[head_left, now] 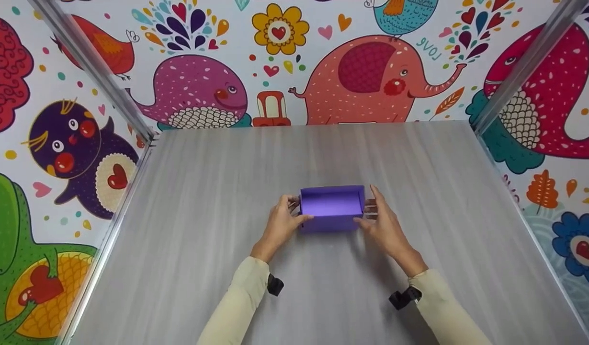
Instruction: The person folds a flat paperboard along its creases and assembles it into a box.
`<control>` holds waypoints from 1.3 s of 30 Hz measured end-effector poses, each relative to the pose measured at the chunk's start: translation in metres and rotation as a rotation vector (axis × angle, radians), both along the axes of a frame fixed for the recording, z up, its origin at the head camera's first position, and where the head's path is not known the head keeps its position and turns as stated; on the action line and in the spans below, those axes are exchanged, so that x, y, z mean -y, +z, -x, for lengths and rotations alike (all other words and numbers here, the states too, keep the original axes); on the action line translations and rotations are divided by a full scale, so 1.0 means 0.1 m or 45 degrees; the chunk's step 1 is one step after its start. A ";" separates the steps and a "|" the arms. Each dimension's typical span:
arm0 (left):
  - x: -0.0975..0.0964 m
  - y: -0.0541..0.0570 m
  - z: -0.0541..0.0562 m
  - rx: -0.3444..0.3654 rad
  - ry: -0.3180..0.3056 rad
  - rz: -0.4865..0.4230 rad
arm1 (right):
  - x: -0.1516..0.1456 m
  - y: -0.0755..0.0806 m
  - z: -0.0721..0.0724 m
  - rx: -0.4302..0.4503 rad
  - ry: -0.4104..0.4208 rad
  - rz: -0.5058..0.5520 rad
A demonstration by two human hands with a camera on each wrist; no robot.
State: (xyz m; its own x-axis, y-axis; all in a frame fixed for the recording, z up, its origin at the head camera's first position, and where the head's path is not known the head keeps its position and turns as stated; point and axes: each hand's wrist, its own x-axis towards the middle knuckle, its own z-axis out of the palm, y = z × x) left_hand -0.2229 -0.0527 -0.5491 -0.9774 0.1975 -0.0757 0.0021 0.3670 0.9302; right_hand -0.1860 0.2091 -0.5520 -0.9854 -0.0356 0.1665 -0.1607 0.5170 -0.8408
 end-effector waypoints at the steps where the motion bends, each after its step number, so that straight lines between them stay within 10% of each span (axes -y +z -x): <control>1: 0.01 0.01 0.01 -0.016 -0.027 0.014 | -0.01 0.02 0.01 0.008 0.014 -0.027; 16: 0.02 0.06 0.00 -0.225 -0.187 0.361 | -0.03 0.10 0.08 -0.123 0.159 -0.353; 39: 0.03 -0.10 -0.03 -0.354 -0.152 0.214 | -0.02 -0.12 0.03 -0.330 0.042 -0.256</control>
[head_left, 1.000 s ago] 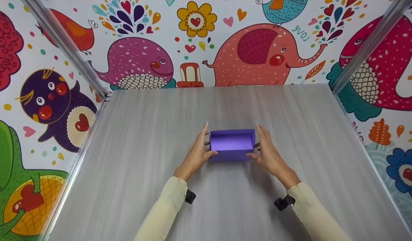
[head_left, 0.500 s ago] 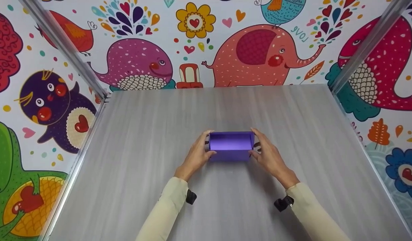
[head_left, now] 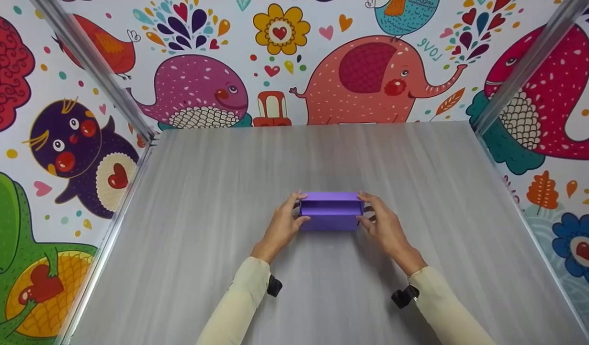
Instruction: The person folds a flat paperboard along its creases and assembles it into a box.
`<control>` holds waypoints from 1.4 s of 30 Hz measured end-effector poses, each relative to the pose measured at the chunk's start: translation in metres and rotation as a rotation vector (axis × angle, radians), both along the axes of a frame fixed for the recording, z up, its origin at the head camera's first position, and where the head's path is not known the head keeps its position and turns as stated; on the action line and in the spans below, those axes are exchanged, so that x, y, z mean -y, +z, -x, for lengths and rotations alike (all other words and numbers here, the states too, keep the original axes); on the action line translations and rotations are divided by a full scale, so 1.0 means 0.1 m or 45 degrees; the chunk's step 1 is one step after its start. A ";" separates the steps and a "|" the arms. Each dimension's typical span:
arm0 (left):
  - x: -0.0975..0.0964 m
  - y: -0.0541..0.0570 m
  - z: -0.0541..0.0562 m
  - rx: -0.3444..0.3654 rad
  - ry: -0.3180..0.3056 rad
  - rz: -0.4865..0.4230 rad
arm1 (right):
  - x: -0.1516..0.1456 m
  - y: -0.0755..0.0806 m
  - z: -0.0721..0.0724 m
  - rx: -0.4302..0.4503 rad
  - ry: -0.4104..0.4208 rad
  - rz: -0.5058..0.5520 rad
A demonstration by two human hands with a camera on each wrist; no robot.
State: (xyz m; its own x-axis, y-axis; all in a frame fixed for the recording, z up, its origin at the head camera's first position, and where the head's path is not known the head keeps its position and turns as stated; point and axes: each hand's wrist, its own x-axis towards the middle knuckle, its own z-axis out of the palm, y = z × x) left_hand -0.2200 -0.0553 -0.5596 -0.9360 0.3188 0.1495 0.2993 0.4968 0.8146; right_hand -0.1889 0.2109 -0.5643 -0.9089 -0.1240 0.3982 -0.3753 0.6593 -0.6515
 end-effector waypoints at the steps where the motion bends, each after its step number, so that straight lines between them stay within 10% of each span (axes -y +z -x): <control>1: 0.00 -0.01 0.00 -0.016 0.001 -0.010 | 0.00 -0.02 0.00 -0.028 0.002 0.005; 29: 0.03 -0.15 -0.04 -0.263 0.009 -0.100 | 0.00 -0.29 0.01 -0.465 0.047 -0.059; 42: 0.03 -0.20 -0.07 -0.275 0.018 -0.119 | 0.00 -0.34 -0.01 -0.461 0.083 -0.026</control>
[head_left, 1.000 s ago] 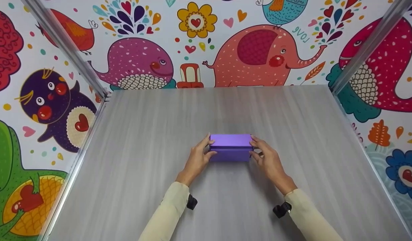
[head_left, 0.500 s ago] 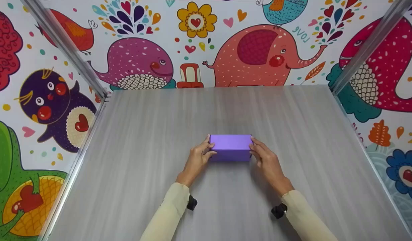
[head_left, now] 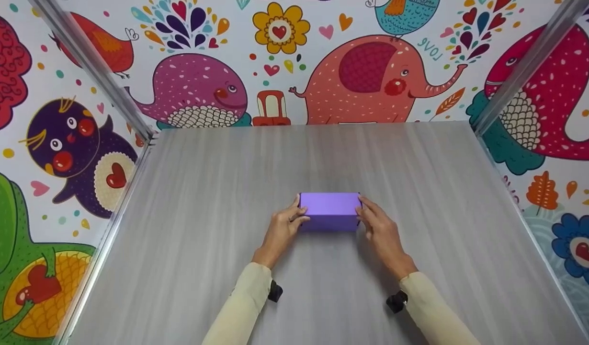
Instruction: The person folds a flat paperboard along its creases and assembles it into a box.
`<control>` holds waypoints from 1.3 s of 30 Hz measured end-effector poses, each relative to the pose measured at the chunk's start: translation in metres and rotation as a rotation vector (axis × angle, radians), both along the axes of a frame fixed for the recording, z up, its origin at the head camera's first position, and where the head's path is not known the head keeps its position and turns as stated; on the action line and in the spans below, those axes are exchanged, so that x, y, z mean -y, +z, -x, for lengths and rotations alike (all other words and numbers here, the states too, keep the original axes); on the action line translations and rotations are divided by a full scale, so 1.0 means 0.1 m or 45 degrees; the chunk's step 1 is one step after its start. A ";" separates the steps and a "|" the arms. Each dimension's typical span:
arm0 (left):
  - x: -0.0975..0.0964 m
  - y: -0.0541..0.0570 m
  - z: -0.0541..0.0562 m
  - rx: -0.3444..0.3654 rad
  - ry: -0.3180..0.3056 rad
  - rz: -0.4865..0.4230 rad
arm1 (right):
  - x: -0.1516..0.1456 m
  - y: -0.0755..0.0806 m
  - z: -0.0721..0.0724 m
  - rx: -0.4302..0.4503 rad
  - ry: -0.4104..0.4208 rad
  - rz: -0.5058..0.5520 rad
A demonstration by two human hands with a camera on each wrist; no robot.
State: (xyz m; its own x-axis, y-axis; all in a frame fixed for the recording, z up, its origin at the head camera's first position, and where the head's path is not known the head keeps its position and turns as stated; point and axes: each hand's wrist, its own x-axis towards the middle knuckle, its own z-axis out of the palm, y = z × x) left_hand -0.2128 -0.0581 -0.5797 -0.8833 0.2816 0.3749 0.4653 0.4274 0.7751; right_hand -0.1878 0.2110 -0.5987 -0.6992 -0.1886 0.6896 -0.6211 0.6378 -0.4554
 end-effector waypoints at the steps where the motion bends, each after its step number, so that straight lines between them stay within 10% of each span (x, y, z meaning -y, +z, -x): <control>1: 0.00 0.00 0.00 -0.009 0.000 -0.003 | 0.00 0.00 0.00 0.000 -0.002 -0.002; 13: -0.06 0.02 -0.06 -0.021 0.083 0.000 | 0.01 0.04 0.00 0.006 -0.131 -0.068; 27: -0.03 0.09 -0.09 -0.004 0.123 0.152 | 0.03 0.29 -0.07 0.478 -0.135 -0.084; 30: -0.03 0.10 -0.09 0.110 0.117 0.070 | 0.03 0.28 -0.08 0.505 -0.118 -0.023; 39: -0.07 0.40 0.07 0.855 0.290 -0.077 | 0.04 0.45 0.03 0.824 -0.160 0.372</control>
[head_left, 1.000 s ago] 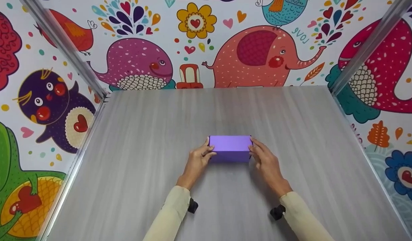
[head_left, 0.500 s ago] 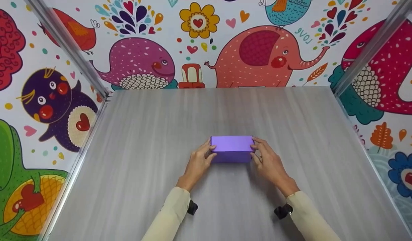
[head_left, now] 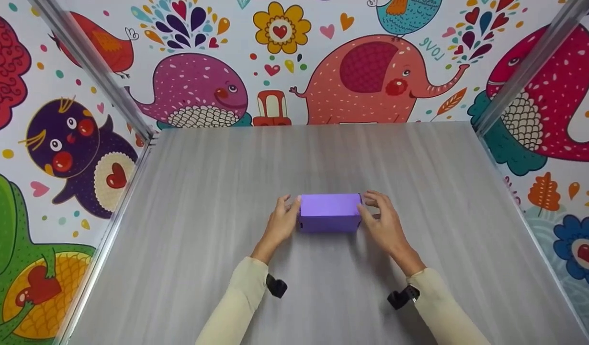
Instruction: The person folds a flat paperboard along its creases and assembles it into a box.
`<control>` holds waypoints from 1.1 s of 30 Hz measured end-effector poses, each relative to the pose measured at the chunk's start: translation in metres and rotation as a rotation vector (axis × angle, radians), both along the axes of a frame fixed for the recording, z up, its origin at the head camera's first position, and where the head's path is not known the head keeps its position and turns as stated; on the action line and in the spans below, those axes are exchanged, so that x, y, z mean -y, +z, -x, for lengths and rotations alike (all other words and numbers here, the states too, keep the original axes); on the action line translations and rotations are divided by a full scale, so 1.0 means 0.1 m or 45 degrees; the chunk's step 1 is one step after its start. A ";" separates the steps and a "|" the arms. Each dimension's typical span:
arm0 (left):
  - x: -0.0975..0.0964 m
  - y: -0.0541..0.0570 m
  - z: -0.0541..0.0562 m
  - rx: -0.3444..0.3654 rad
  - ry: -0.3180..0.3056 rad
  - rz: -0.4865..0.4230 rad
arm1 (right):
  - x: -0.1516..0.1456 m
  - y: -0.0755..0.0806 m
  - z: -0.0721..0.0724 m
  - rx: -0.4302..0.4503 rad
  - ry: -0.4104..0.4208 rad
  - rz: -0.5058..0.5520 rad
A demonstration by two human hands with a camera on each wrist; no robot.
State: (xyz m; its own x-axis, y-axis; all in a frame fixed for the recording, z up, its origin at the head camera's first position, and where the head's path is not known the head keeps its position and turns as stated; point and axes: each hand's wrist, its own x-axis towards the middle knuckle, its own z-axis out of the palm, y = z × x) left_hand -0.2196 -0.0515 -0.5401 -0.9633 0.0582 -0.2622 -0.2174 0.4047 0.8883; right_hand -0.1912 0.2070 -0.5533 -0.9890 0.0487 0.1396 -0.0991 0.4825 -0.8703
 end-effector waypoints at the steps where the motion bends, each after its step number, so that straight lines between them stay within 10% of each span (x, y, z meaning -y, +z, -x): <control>1: -0.01 0.04 0.02 0.063 0.003 0.002 | 0.00 0.03 0.03 0.077 -0.019 0.045; 7: -0.05 0.07 0.09 0.320 -0.031 -0.117 | 0.02 0.13 0.17 0.492 -0.107 0.216; 13: -0.09 -0.10 0.10 0.369 -0.057 -0.236 | 0.05 0.01 0.22 0.630 -0.084 0.178; 24: -0.10 -0.12 0.10 0.202 -0.113 0.004 | 0.03 -0.07 0.20 0.635 -0.054 0.158; 33: -0.11 -0.07 0.08 0.054 -0.097 0.102 | 0.04 -0.02 0.16 0.433 -0.075 0.066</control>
State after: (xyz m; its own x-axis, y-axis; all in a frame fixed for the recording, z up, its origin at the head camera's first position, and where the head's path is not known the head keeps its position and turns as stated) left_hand -0.2276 -0.0403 -0.5466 -0.9447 0.1083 -0.3095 -0.2198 0.4910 0.8430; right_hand -0.2074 0.2027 -0.5552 -0.9737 0.1058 -0.2020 0.2280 0.4330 -0.8721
